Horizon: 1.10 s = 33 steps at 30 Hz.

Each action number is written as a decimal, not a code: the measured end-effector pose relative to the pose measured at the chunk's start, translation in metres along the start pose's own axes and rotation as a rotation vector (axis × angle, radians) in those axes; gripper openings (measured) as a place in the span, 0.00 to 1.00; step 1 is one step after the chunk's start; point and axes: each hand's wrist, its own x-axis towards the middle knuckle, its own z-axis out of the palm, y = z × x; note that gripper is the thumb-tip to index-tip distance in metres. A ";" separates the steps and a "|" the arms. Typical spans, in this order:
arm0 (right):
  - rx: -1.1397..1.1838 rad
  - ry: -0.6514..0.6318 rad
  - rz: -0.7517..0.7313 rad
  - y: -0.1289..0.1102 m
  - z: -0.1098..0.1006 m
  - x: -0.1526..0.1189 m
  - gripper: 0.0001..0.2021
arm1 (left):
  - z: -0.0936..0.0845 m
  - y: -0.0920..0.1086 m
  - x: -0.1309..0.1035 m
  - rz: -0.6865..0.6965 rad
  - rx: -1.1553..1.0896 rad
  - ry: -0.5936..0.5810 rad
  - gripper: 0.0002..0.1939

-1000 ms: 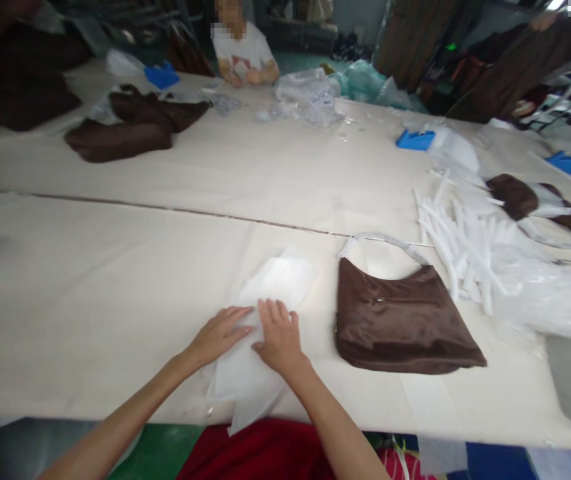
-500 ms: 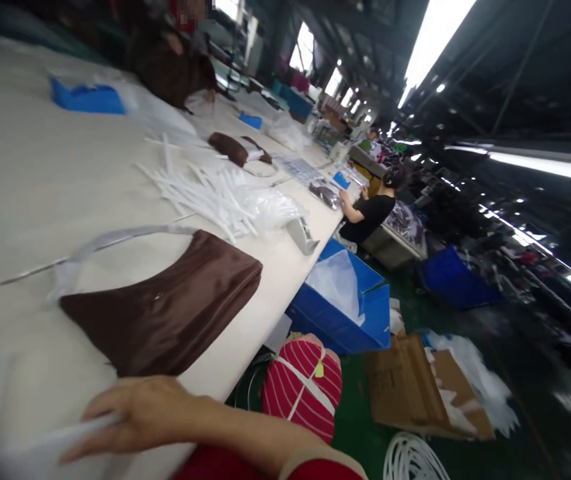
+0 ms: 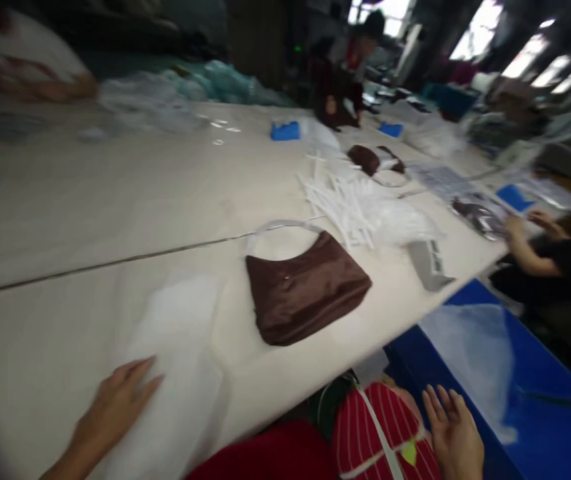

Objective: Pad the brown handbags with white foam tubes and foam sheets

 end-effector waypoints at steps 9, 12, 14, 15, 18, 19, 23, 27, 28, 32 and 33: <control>-0.537 -1.181 -0.127 0.092 0.233 -0.155 0.37 | -0.039 -0.008 -0.020 -0.452 -0.215 0.249 0.32; -0.642 -1.230 -0.136 0.119 0.294 -0.208 0.38 | -0.032 -0.014 -0.006 -0.546 -0.286 0.196 0.34; -0.670 -1.284 -0.124 0.134 0.315 -0.231 0.37 | -0.030 -0.017 0.001 -0.570 -0.341 0.173 0.34; -0.677 -1.302 -0.132 0.138 0.320 -0.237 0.36 | -0.031 -0.020 0.003 -0.578 -0.366 0.174 0.33; -0.715 -1.273 -0.181 0.141 0.316 -0.234 0.30 | -0.036 -0.029 -0.004 -0.615 -0.431 0.196 0.31; -0.739 -1.248 -0.197 0.140 0.309 -0.228 0.27 | -0.039 -0.033 -0.009 -0.629 -0.449 0.205 0.30; -0.839 -1.211 -0.240 0.139 0.279 -0.204 0.11 | -0.041 -0.041 -0.027 -0.653 -0.501 0.237 0.25; -0.833 -1.284 -0.219 0.141 0.263 -0.205 0.18 | -0.042 -0.038 -0.028 -0.624 -0.600 0.233 0.13; -0.796 -1.301 -0.204 0.139 0.263 -0.209 0.17 | -0.045 -0.037 -0.027 -0.610 -0.650 0.233 0.13; -0.578 -1.366 -0.105 0.125 0.268 -0.224 0.13 | -0.075 -0.034 -0.022 -0.526 -0.952 0.230 0.21; -0.525 -1.371 -0.084 0.122 0.271 -0.228 0.15 | -0.087 -0.034 -0.020 -0.504 -1.028 0.239 0.24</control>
